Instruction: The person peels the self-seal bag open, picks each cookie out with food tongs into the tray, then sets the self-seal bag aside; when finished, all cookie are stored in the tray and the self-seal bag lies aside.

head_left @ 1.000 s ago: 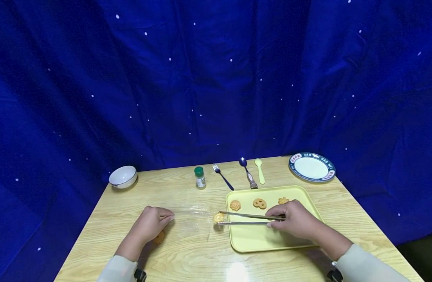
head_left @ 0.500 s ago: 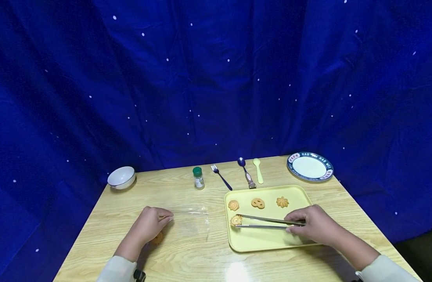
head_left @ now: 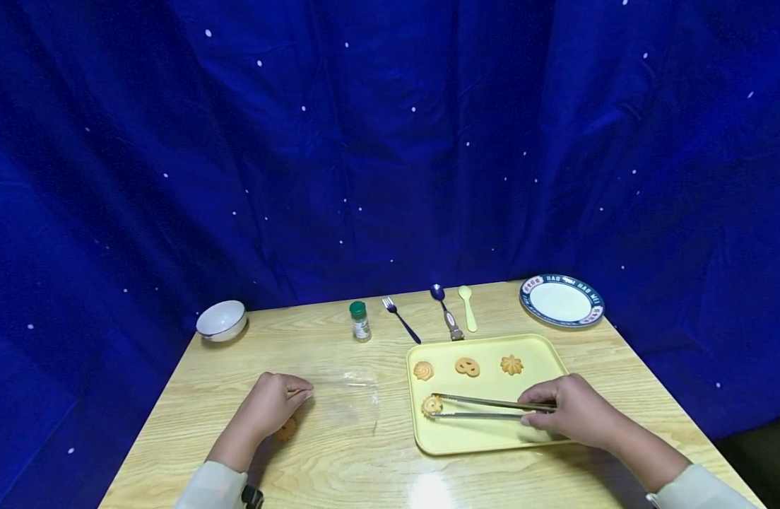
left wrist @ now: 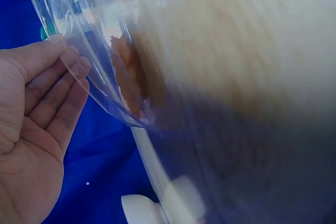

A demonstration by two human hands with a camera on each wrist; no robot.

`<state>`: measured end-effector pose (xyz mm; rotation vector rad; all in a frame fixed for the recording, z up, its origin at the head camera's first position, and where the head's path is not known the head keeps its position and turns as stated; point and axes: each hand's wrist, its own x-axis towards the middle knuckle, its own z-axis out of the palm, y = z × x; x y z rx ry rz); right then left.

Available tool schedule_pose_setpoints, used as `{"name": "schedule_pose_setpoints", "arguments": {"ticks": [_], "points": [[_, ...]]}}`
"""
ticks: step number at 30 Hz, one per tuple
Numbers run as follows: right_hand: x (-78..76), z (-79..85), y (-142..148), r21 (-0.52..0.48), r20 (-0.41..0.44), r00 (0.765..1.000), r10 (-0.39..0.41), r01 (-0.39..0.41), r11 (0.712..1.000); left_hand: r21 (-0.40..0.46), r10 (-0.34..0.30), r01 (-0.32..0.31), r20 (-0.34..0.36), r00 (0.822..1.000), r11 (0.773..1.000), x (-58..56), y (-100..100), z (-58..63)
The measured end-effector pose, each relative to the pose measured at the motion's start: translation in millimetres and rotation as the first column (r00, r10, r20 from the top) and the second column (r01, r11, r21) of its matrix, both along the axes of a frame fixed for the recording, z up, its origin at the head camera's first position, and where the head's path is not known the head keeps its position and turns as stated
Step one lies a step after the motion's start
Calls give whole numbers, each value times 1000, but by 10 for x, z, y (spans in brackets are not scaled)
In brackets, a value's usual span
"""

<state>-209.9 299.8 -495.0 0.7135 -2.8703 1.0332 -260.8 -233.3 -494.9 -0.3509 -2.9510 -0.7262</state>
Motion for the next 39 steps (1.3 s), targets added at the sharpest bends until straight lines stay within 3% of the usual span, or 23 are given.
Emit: {"name": "schedule_pose_setpoints", "arguments": {"ticks": [9, 15, 25, 31, 39], "points": [[-13, 8, -22, -38, 44, 999, -22, 24, 999, -4, 9, -9, 12, 1000, 1000, 13, 10, 18], [-58, 20, -214, -80, 35, 999, 8, -5, 997, -1, 5, -5, 1, 1000, 1000, 12, 6, 10], [-266, 2, -965, -87, 38, 996, 85, -81, 993, -15, 2, -2, -11, 1000, 1000, 0, -15, -40], [-403, -12, -1467, -38, -20, 987, 158, -159, 987, -15, 3, -4, -19, 1000, 1000, -4, -13, -39], [-531, -42, -1911, -2, -42, 970, 239, -240, 971, 0, -7, 7, -34, 999, 1000, -3, -4, -25]]}}
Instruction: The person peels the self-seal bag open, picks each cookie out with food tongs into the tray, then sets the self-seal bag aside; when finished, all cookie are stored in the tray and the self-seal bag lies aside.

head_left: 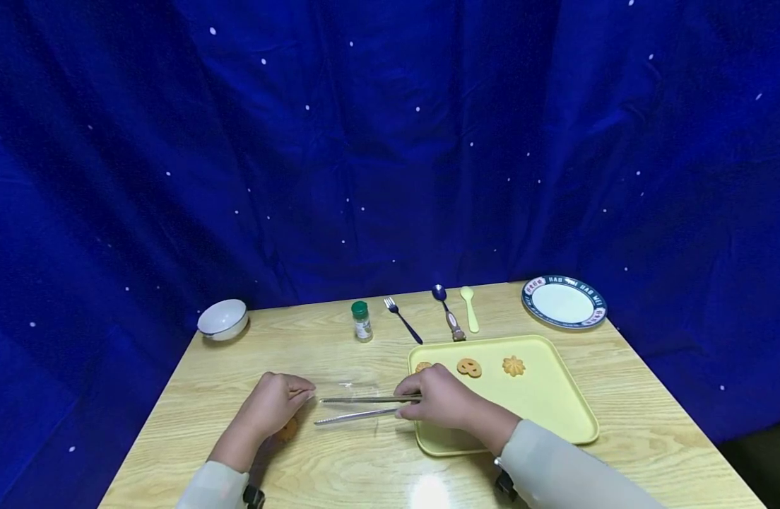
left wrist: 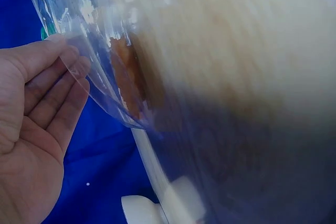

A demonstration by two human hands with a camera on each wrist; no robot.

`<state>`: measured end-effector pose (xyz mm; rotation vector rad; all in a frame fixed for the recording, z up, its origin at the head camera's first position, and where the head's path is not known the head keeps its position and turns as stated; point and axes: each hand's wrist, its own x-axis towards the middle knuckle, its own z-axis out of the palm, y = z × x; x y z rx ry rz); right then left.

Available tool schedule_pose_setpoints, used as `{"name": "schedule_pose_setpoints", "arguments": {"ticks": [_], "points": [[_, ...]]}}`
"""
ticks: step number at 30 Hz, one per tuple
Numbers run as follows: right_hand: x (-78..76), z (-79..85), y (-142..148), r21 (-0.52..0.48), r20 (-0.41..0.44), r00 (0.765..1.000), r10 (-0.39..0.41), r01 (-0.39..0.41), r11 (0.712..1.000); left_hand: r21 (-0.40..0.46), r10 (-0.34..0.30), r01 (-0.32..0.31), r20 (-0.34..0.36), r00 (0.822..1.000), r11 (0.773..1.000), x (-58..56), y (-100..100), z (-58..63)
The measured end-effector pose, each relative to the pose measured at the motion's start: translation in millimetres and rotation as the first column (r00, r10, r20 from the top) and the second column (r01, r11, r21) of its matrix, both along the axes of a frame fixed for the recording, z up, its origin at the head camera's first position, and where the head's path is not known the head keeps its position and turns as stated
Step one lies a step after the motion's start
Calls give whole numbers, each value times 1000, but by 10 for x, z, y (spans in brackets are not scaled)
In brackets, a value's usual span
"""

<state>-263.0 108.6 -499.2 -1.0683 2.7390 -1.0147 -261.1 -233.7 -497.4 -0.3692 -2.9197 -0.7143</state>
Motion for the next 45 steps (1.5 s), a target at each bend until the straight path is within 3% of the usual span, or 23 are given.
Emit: {"name": "schedule_pose_setpoints", "arguments": {"ticks": [7, 19, 45], "points": [[-52, -27, -258, -12, 51, 998, 34, -34, 999, -6, -12, 12, -5, 1000, 1000, -6, -7, 25], [-77, -42, -482, 0, 33, 997, 64, -64, 998, -9, 2, -2, 18, 1000, 1000, -20, 7, 28], [-97, -114, -570, 19, 19, 997, 70, -70, 997, 7, 0, 0, 30, 1000, 1000, -10, 10, 12]]}}
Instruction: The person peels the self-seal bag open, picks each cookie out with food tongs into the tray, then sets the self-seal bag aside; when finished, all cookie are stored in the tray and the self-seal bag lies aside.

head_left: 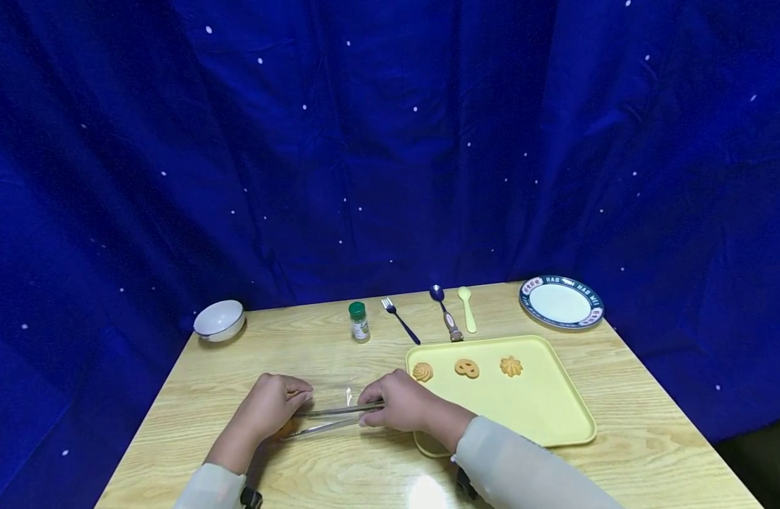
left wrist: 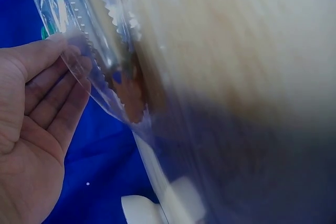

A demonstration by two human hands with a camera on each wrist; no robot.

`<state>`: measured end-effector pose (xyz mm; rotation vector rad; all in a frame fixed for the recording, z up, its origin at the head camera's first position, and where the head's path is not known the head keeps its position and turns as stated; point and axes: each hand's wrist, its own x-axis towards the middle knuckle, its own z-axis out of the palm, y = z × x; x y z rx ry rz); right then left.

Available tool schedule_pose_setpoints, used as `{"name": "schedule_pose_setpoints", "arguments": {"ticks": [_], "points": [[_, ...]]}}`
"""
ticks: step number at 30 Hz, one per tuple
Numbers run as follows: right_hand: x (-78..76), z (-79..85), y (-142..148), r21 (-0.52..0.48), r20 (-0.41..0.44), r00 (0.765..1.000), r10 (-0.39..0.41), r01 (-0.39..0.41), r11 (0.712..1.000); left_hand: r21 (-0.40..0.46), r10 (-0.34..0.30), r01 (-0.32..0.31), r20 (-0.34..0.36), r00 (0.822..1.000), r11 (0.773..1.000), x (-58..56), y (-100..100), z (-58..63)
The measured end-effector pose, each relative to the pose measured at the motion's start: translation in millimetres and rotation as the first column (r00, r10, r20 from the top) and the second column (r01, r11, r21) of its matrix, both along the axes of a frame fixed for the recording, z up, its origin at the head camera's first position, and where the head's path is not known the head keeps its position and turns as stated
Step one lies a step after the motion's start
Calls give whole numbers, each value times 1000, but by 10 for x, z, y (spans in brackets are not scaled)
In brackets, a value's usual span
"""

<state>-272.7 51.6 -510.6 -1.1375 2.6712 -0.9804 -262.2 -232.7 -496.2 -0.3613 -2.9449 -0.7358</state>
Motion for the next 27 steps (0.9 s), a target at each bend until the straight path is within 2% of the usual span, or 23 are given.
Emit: {"name": "schedule_pose_setpoints", "arguments": {"ticks": [6, 15, 23, 27], "points": [[14, 31, 52, -5, 32, 999, -12, 13, 1000, 5, 2, -2, 11, 1000, 1000, 17, -13, 12], [21, 58, 264, -3, 56, 997, -49, 49, 999, -2, -10, 10, -18, 1000, 1000, 28, -32, 24], [34, 74, 561, -18, -6, 998, -57, 57, 998, -4, -4, 4, -14, 1000, 1000, 26, -42, 28], [64, 90, 721, -35, 14, 997, -75, 75, 997, -11, -2, 2, -30, 1000, 1000, 30, -45, 24]]}}
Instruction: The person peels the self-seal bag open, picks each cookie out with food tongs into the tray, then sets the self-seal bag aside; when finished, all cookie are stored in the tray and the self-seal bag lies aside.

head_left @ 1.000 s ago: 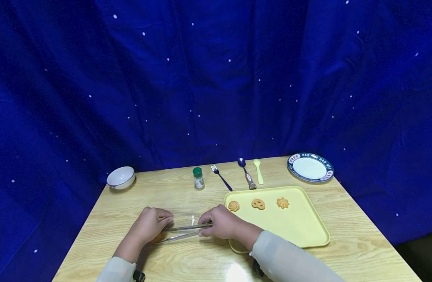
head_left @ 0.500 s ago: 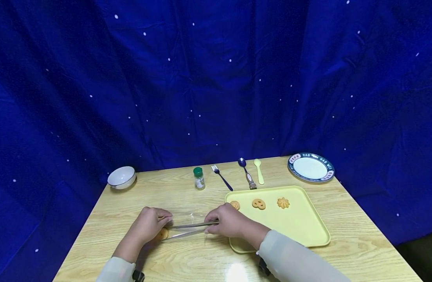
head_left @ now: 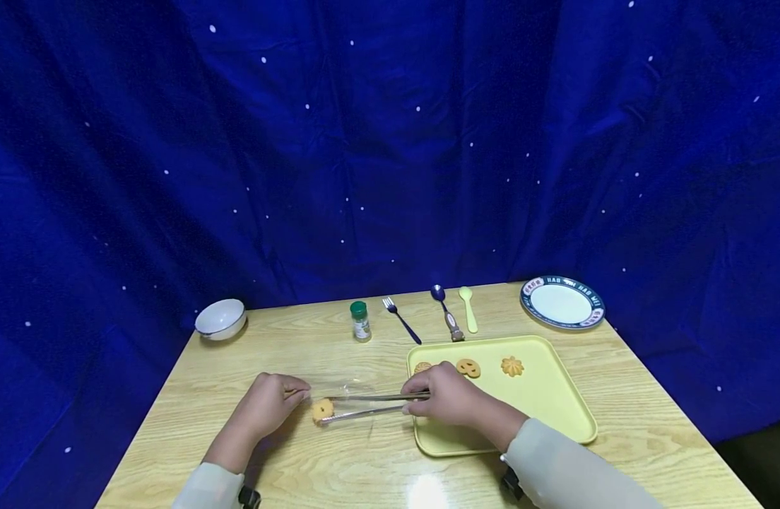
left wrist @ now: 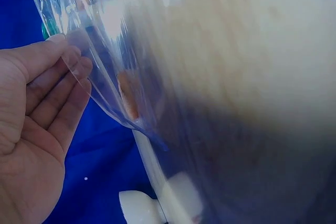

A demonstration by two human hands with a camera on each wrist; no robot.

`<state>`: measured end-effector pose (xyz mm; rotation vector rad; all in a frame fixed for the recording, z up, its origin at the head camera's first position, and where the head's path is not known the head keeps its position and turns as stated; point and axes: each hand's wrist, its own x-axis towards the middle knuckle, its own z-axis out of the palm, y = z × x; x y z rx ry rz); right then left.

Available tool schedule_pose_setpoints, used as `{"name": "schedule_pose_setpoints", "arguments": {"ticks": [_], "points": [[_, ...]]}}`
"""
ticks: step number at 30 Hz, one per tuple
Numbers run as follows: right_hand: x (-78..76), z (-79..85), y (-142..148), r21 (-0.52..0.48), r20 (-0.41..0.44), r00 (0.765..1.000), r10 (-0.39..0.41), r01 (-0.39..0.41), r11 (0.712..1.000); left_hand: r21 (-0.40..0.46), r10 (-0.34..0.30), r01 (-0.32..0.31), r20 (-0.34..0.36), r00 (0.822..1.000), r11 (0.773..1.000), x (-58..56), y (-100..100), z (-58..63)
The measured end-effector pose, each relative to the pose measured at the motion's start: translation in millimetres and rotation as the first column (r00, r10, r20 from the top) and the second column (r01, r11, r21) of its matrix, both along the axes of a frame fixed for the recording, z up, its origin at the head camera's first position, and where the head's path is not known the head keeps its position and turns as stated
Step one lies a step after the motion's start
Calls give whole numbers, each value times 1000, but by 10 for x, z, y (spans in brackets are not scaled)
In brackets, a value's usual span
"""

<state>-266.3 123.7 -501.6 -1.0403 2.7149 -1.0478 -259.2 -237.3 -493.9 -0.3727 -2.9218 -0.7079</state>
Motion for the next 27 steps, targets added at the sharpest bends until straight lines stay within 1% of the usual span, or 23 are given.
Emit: {"name": "schedule_pose_setpoints", "arguments": {"ticks": [3, 7, 11, 16, 22, 27], "points": [[23, 11, 134, -28, 9, 1000, -12, 12, 1000, -3, 0, 0, -1, 1000, 1000, 0, -4, -8], [62, 28, 361, -43, -1, 999, -37, 37, 998, -4, 1, -1, -4, 1000, 1000, -4, -3, -18], [121, 37, 632, -52, 24, 996, -85, 86, 995, 2, 4, -4, -3, 1000, 1000, -3, -3, -12], [236, 69, 960, -76, 53, 989, -141, 144, 987, 13, 3, -4, 8, 1000, 1000, -3, -10, 7], [364, 90, 1320, -71, 20, 978, -209, 210, 975, 7, 2, -2, 15, 1000, 1000, -11, -23, 5], [441, 112, 1574, -44, -35, 967, -252, 250, 967, 14, 4, -5, 24, 1000, 1000, -6, -21, 0]]}}
